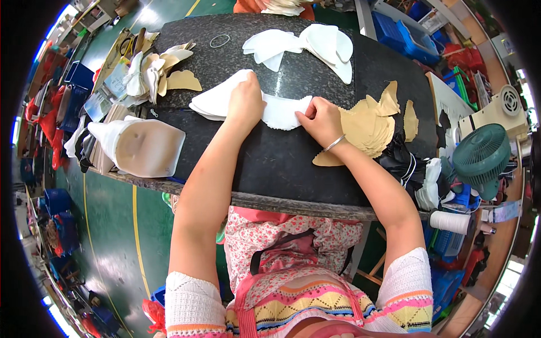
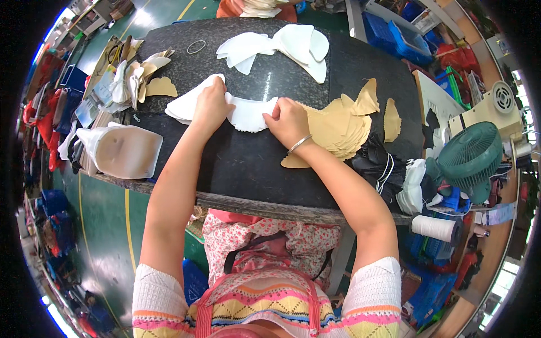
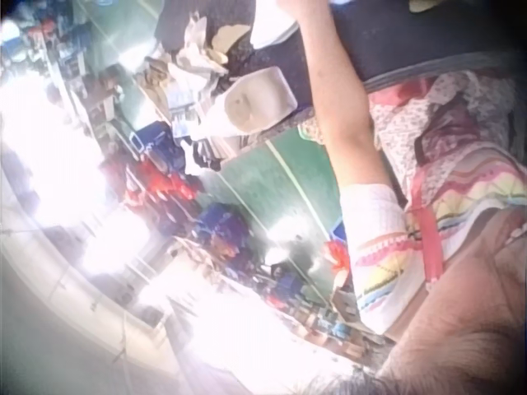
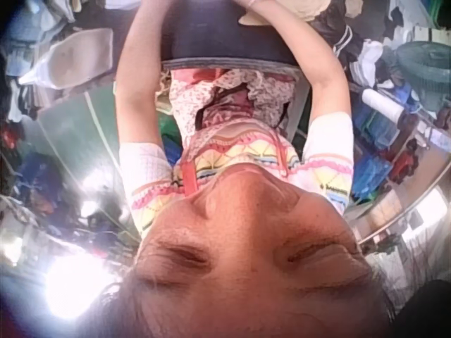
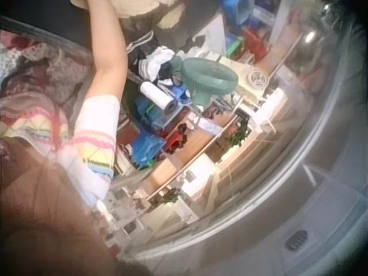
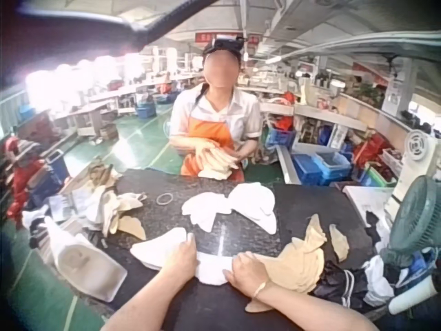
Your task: The person sorts and assembles white and tan shoe parts by hand on a workshop table.
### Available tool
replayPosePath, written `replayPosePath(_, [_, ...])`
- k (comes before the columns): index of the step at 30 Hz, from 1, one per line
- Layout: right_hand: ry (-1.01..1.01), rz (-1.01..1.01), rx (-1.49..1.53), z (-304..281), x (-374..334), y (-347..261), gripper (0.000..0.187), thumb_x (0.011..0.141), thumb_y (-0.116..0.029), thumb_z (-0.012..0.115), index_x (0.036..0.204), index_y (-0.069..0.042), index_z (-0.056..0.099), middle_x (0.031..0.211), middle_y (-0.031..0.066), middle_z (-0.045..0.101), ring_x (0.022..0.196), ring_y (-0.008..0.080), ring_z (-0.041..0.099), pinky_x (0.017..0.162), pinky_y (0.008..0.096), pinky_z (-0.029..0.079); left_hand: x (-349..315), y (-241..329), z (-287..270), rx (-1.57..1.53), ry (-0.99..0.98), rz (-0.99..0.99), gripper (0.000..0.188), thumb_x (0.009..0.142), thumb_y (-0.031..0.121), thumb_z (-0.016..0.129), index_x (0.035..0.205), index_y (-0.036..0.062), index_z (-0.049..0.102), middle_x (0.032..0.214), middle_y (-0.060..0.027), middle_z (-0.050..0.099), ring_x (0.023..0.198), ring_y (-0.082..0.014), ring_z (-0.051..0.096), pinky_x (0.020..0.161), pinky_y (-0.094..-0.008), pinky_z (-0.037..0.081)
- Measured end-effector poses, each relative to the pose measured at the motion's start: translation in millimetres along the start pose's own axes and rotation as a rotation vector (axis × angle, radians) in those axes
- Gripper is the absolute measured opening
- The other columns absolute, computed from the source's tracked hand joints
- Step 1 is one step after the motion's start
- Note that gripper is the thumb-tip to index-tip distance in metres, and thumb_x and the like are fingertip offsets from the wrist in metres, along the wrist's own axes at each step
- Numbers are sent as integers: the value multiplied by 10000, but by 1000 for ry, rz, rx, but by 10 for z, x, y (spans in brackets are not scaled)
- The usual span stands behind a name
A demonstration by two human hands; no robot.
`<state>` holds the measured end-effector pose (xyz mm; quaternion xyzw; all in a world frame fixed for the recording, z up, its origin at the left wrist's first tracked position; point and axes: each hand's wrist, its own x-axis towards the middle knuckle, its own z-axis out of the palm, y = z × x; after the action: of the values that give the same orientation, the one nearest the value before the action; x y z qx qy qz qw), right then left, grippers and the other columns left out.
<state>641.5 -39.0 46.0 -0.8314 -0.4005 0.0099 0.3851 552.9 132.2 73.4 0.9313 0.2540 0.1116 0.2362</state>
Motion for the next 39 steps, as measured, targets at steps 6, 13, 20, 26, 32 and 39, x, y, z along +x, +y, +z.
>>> replayPosePath(6, [-111, -162, -235, 42, 3, 6, 217, 707, -189, 663, 671, -25, 525, 757, 132, 552, 799, 291, 531, 697, 367, 457, -7, 161, -35, 301, -128, -5, 388, 699, 112, 689, 957, 13, 417, 814, -181, 625, 800, -343, 625, 662, -412, 502])
replayPosePath(13, [-77, -262, -557, -118, 85, -12, 369, 682, -371, 685, 681, -5, 638, 800, 103, 521, 856, 256, 476, 716, 352, 425, -18, 138, -21, 363, -135, 46, 415, 689, 164, 702, 980, 26, 440, 808, -159, 628, 793, -321, 627, 655, -408, 497])
replayPosePath(20, [58, -293, -545, -399, 120, 122, 387, 607, -270, 756, 834, -6, 587, 942, 121, 471, 935, 286, 424, 811, 382, 387, -40, 142, 21, 400, -125, 81, 258, 724, 188, 675, 912, 57, 558, 809, -128, 639, 817, -290, 636, 684, -398, 506])
replayPosePath(26, [-256, 27, -484, -589, 113, 336, 396, 662, -210, 716, 987, -87, 526, 1039, 104, 466, 1009, 313, 443, 843, 391, 418, 1, 149, 31, 377, -134, 53, 215, 730, 204, 665, 854, 38, 606, 851, -143, 632, 828, -307, 624, 692, -404, 505])
replayPosePath(32, [-407, -101, -316, -610, 139, 401, 126, 724, -146, 586, 788, -42, 554, 876, 153, 522, 811, 328, 550, 726, 387, 466, 27, 120, -7, 340, -89, 93, 134, 758, 81, 583, 887, 45, 590, 902, -142, 605, 858, -300, 622, 704, -393, 515])
replayPosePath(39, [-401, -50, -371, -766, -179, 328, 133, 711, -139, 569, 737, -16, 613, 709, 162, 621, 683, 312, 608, 642, 386, 487, -263, 490, 290, -218, -35, 640, 347, 717, 155, 639, 1031, 52, 535, 1046, -128, 533, 1001, -312, 502, 850, -396, 428])
